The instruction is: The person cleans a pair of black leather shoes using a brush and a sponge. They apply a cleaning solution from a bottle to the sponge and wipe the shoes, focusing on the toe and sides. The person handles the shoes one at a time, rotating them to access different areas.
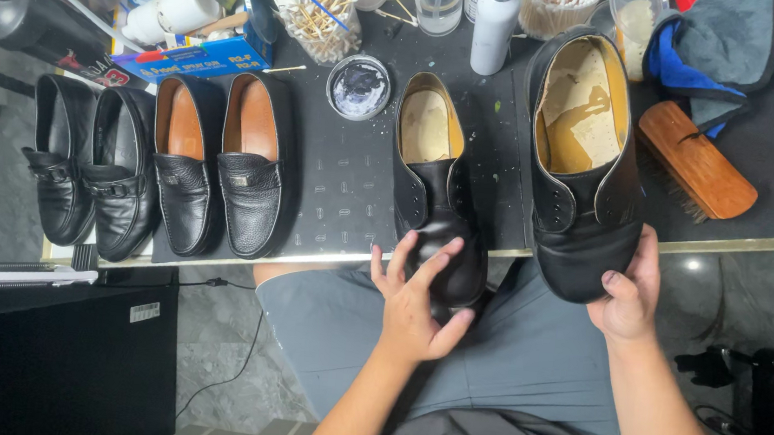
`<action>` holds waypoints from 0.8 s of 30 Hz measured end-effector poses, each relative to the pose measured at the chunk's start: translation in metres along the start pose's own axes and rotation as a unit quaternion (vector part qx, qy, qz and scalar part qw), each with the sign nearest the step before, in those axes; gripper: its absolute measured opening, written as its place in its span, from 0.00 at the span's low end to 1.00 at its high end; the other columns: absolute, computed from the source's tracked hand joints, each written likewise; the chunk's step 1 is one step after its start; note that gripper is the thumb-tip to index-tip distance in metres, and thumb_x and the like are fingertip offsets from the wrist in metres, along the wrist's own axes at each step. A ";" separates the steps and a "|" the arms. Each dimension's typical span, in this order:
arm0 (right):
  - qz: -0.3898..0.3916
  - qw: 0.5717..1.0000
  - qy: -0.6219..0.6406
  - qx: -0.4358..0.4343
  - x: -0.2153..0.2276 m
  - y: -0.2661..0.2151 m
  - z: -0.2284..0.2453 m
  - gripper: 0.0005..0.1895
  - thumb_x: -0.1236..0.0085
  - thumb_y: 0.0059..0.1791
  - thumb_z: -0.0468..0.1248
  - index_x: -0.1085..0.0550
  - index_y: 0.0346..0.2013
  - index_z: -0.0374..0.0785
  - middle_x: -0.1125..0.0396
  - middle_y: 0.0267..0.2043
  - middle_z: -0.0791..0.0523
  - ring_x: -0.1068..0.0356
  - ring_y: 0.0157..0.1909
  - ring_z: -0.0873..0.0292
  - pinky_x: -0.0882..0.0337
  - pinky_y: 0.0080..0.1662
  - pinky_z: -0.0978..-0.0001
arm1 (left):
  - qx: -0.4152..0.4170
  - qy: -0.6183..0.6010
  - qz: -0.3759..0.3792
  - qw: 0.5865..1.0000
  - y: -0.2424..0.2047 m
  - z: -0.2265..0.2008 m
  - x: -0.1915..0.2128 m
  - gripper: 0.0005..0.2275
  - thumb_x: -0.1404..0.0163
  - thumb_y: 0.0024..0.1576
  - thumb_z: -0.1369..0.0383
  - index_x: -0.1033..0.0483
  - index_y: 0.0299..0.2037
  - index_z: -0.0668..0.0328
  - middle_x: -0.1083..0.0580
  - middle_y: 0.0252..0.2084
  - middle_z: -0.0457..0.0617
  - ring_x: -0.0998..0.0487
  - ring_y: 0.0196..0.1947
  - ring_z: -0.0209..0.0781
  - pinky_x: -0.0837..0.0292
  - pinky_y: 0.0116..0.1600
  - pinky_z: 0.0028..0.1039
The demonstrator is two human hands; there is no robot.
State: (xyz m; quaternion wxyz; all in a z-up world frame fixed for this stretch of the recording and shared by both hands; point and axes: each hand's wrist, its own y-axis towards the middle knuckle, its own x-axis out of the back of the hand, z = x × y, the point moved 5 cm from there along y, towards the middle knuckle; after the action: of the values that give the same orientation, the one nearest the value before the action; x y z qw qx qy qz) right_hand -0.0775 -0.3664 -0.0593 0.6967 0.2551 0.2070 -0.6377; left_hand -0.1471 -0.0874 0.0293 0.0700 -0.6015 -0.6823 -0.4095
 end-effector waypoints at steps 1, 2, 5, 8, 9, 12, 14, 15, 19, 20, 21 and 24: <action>-0.002 1.000 0.003 0.000 0.000 0.000 0.000 0.37 0.46 0.43 0.32 0.42 0.68 0.35 0.38 0.63 0.48 0.36 0.69 0.51 0.36 0.72 0.53 | 0.003 -0.021 -0.002 1.000 -0.001 -0.004 -0.002 0.30 0.44 0.50 0.57 0.36 0.62 0.61 0.26 0.65 0.49 0.41 0.74 0.60 0.71 0.75 0.62; -0.004 1.000 0.005 -0.001 0.001 -0.001 0.000 0.38 0.47 0.43 0.32 0.42 0.69 0.35 0.38 0.63 0.48 0.36 0.69 0.50 0.36 0.72 0.53 | 0.008 -0.043 -0.005 0.999 -0.004 -0.007 -0.002 0.30 0.44 0.50 0.57 0.36 0.62 0.62 0.26 0.65 0.51 0.42 0.74 0.61 0.72 0.75 0.62; -0.051 0.999 0.013 0.007 0.004 -0.011 0.016 0.44 0.51 0.37 0.30 0.41 0.71 0.36 0.39 0.69 0.49 0.36 0.71 0.49 0.37 0.73 0.54 | -0.029 -0.094 0.046 0.994 -0.019 -0.012 0.000 0.26 0.45 0.52 0.57 0.34 0.58 0.59 0.20 0.59 0.47 0.36 0.74 0.59 0.69 0.78 0.62; -0.078 0.994 -0.020 0.078 0.004 -0.021 0.057 0.42 0.53 0.40 0.34 0.38 0.72 0.34 0.37 0.67 0.48 0.35 0.69 0.50 0.37 0.72 0.56 | -0.045 -0.136 0.025 0.989 -0.030 -0.002 0.008 0.24 0.45 0.54 0.57 0.33 0.58 0.59 0.18 0.52 0.47 0.30 0.71 0.57 0.58 0.79 0.61; -0.085 0.991 -0.022 0.100 0.003 -0.021 0.075 0.40 0.53 0.40 0.33 0.37 0.70 0.35 0.37 0.66 0.49 0.36 0.68 0.51 0.38 0.72 0.57 | -0.044 -0.145 0.015 0.988 -0.034 0.002 0.009 0.23 0.45 0.54 0.58 0.33 0.57 0.59 0.19 0.51 0.49 0.29 0.70 0.59 0.56 0.78 0.60; -0.111 0.982 -0.067 0.136 -0.009 -0.011 0.118 0.37 0.51 0.43 0.39 0.36 0.69 0.37 0.37 0.67 0.52 0.37 0.68 0.53 0.37 0.73 0.59 | -0.022 -0.158 -0.028 0.987 -0.050 0.009 0.011 0.21 0.44 0.53 0.63 0.34 0.56 0.58 0.21 0.50 0.53 0.28 0.66 0.60 0.45 0.76 0.53; -0.123 0.977 -0.105 0.140 -0.017 -0.004 0.142 0.37 0.49 0.45 0.42 0.36 0.70 0.37 0.37 0.68 0.53 0.37 0.69 0.54 0.37 0.73 0.60 | 0.008 -0.154 -0.077 0.985 -0.057 0.012 0.005 0.20 0.43 0.53 0.67 0.33 0.55 0.57 0.25 0.54 0.57 0.28 0.66 0.58 0.36 0.72 0.47; -0.127 0.975 -0.116 0.142 -0.019 -0.002 0.149 0.37 0.48 0.44 0.42 0.36 0.69 0.37 0.37 0.67 0.53 0.37 0.68 0.54 0.37 0.72 0.60 | 0.052 -0.176 -0.101 0.978 -0.058 0.018 0.001 0.21 0.43 0.54 0.68 0.36 0.57 0.59 0.30 0.58 0.60 0.31 0.67 0.59 0.37 0.72 0.48; -0.171 0.967 -0.149 0.116 0.002 0.015 0.159 0.38 0.45 0.42 0.42 0.36 0.67 0.37 0.37 0.65 0.52 0.37 0.66 0.55 0.36 0.69 0.61 | 0.142 -0.209 -0.127 0.959 -0.064 0.018 -0.015 0.26 0.45 0.54 0.70 0.41 0.61 0.64 0.45 0.68 0.68 0.42 0.72 0.63 0.44 0.74 0.50; -0.181 0.966 -0.151 0.110 0.010 0.019 0.157 0.38 0.45 0.42 0.42 0.36 0.66 0.37 0.38 0.65 0.52 0.36 0.65 0.55 0.35 0.68 0.61 | 0.139 -0.203 -0.117 0.962 -0.061 0.017 -0.017 0.26 0.45 0.53 0.70 0.41 0.62 0.65 0.47 0.70 0.69 0.44 0.74 0.64 0.46 0.75 0.51; -0.190 0.964 -0.154 0.104 0.019 0.023 0.155 0.38 0.44 0.41 0.42 0.36 0.66 0.37 0.38 0.65 0.52 0.36 0.64 0.55 0.35 0.67 0.61 | 0.132 -0.212 -0.107 0.962 -0.058 0.015 -0.019 0.27 0.45 0.53 0.70 0.41 0.62 0.65 0.47 0.69 0.70 0.43 0.73 0.64 0.44 0.74 0.51; -0.216 0.957 -0.170 0.087 0.046 0.022 0.155 0.38 0.41 0.40 0.42 0.36 0.64 0.36 0.38 0.63 0.51 0.36 0.62 0.55 0.35 0.65 0.62 | 0.106 -0.240 -0.061 0.963 -0.052 0.004 -0.027 0.27 0.43 0.53 0.69 0.39 0.61 0.64 0.46 0.69 0.71 0.39 0.71 0.66 0.40 0.73 0.51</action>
State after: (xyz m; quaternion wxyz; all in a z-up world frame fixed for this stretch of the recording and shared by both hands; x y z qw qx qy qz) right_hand -0.0571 -0.4973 0.0361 0.5421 0.1512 0.0794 -0.8228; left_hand -0.1842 -0.1025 -0.0134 -0.0575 -0.6285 -0.7542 -0.1814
